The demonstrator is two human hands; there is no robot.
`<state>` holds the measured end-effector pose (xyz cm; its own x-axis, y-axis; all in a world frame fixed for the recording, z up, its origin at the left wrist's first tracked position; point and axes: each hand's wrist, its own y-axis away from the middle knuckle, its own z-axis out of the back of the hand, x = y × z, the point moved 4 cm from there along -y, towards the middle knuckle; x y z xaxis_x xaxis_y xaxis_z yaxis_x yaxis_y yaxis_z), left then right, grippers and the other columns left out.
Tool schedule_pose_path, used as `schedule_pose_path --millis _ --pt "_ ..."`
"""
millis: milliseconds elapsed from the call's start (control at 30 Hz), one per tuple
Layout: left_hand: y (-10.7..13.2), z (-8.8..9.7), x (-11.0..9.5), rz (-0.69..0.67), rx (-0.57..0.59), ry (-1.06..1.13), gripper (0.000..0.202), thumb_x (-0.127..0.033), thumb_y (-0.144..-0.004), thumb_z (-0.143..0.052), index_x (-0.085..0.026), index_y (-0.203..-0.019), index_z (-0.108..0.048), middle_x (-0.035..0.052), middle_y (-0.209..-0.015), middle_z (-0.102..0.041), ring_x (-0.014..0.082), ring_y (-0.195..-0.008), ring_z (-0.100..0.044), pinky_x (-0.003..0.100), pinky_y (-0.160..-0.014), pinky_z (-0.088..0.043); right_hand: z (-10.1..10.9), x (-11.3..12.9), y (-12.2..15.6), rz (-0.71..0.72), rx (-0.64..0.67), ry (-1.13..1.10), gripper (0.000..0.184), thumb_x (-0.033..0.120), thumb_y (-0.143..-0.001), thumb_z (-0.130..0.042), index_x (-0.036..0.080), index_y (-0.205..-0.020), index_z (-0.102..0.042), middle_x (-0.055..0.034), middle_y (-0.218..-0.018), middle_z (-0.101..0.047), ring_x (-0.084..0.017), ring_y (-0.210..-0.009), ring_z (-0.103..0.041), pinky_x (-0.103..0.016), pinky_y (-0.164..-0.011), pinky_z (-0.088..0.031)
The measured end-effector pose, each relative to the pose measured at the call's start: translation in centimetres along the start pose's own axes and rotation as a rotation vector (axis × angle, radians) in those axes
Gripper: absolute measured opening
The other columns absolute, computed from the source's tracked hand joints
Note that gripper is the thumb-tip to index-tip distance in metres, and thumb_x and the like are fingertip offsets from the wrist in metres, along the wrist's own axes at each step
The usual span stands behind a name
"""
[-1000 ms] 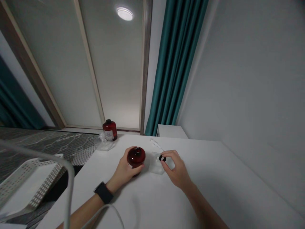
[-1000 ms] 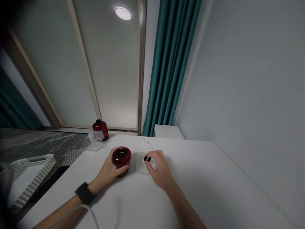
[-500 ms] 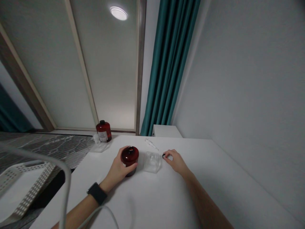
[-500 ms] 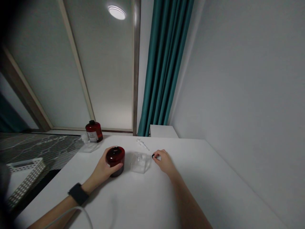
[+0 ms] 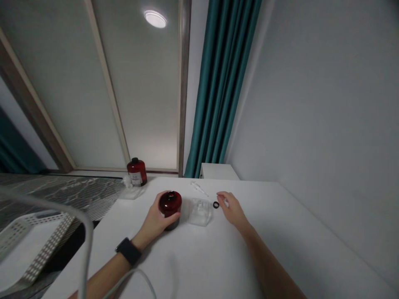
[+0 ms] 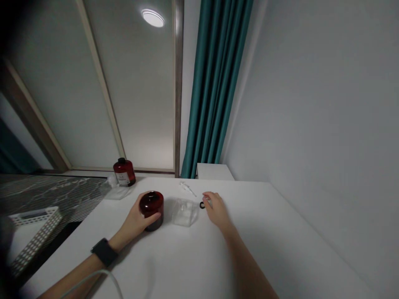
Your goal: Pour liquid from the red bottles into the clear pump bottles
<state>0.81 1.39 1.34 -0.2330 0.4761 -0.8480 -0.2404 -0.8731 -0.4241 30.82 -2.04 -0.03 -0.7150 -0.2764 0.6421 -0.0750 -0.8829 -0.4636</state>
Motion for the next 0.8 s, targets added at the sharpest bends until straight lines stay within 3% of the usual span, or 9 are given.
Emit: schedule_pose_path --millis 133,300,467,567,667,800 --pt "0.0 -0.1 0.3 0.009 0.025 0.054 0.067 -0.03 -0.07 -0.076 -0.02 -0.127 -0.043 0.0112 -0.127 -0.058 0.0298 -0.119 -0.059 0.049 -0.107 -0.046 -0.9 3.3 0.7 0.06 0.0 -0.069 0.028 0.03 -0.098 -0.043 0.021 -0.119 -0.06 -0.0103 -0.106 -0.067 -0.023 -0.097 -0.063 -0.04 -0.088 -0.051" --pt "0.1 -0.2 1.3 0.043 0.069 0.19 0.075 -0.03 -0.071 -0.077 -0.022 -0.13 -0.032 0.0126 -0.13 -0.056 0.0276 -0.115 -0.062 0.05 -0.106 -0.045 -3.3 6.2 2.1 0.124 0.071 -0.111 0.05 0.028 -0.089 -0.059 0.022 -0.136 -0.047 -0.0114 -0.121 -0.06 -0.027 -0.114 -0.055 -0.047 -0.102 -0.045" --pt "-0.2 1.0 -0.4 -0.161 0.044 -0.049 0.062 -0.032 -0.073 -0.077 -0.021 -0.125 -0.045 0.0114 -0.13 -0.048 0.0308 -0.125 -0.05 0.052 -0.112 -0.037 -4.5 5.8 2.5 0.018 0.165 -0.136 0.072 0.024 -0.079 -0.069 0.025 -0.143 -0.037 -0.0124 -0.129 -0.054 -0.032 -0.123 -0.05 -0.053 -0.103 -0.043" --pt "0.0 1.3 -1.3 -0.188 0.05 -0.154 0.062 -0.031 -0.079 -0.071 -0.021 -0.133 -0.042 0.0116 -0.13 -0.045 0.0309 -0.126 -0.047 0.053 -0.112 -0.036 -4.8 5.6 2.5 0.008 0.23 -0.148 0.079 0.023 -0.077 -0.073 0.025 -0.145 -0.035 -0.0126 -0.132 -0.052 -0.032 -0.126 -0.048 -0.054 -0.104 -0.043" --pt "0.4 1.1 -1.8 -0.197 0.067 -0.185 0.066 -0.028 -0.084 -0.063 -0.021 -0.142 -0.032 0.0133 -0.136 -0.043 0.0309 -0.129 -0.045 0.054 -0.113 -0.034 -4.9 5.6 2.5 0.016 0.25 -0.146 0.077 0.021 -0.076 -0.074 0.024 -0.144 -0.037 -0.0126 -0.133 -0.05 -0.032 -0.129 -0.046 -0.053 -0.108 -0.039" --pt "0.7 0.6 -2.0 -0.213 0.058 -0.203 0.062 -0.026 -0.086 -0.058 -0.02 -0.142 -0.033 0.0141 -0.137 -0.045 0.0318 -0.13 -0.045 0.055 -0.114 -0.033 -5.1 6.2 2.7 0.026 0.271 -0.169 0.068 0.02 -0.077 -0.074 0.023 -0.138 -0.044 -0.0117 -0.132 -0.05 -0.03 -0.127 -0.048 -0.051 -0.109 -0.039"
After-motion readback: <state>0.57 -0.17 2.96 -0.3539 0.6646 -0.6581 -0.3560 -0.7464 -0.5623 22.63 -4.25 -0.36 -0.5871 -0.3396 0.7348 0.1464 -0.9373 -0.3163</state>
